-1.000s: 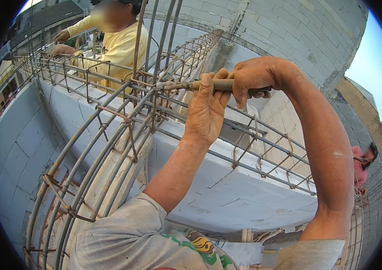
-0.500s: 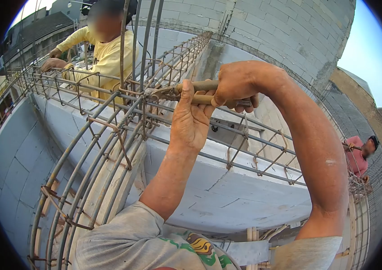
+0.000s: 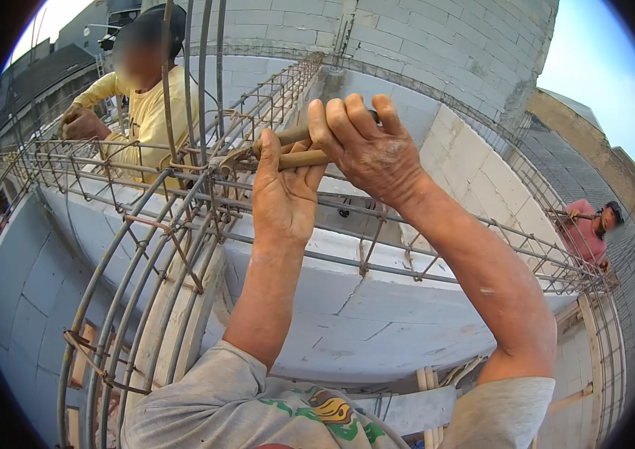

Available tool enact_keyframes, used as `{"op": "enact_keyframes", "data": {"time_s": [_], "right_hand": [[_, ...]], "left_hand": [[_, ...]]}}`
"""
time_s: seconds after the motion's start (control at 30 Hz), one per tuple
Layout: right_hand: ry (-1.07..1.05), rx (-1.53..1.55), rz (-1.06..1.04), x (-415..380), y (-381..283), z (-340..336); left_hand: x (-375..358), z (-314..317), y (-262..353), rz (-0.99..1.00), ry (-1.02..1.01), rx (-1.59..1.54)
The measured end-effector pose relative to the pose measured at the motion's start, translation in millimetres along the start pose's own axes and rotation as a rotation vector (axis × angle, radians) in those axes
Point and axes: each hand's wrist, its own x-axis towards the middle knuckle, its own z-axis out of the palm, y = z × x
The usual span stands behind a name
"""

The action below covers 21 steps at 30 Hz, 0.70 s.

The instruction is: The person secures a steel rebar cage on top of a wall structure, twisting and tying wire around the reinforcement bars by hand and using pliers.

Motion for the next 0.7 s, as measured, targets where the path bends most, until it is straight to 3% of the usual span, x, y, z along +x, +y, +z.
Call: {"op": "enact_keyframes", "data": {"time_s": [0.13, 0.47, 0.7], "right_hand": [[-0.168, 0.207, -0.081, 18.7, 14.9, -1.7], [-1.177, 0.776, 0.16, 77.2, 40.9, -42.5], [-1.413, 0.849, 0.215, 98.6, 49.8, -34.3]], "left_hand": [[0.4, -3.3, -1.9, -0.041, 0.04, -0.025], [-12.7, 0.6, -4.7, 0.058, -0.02, -0.16], [-10.6, -4.1, -4.2, 0.07, -0.112, -0.121]]}}
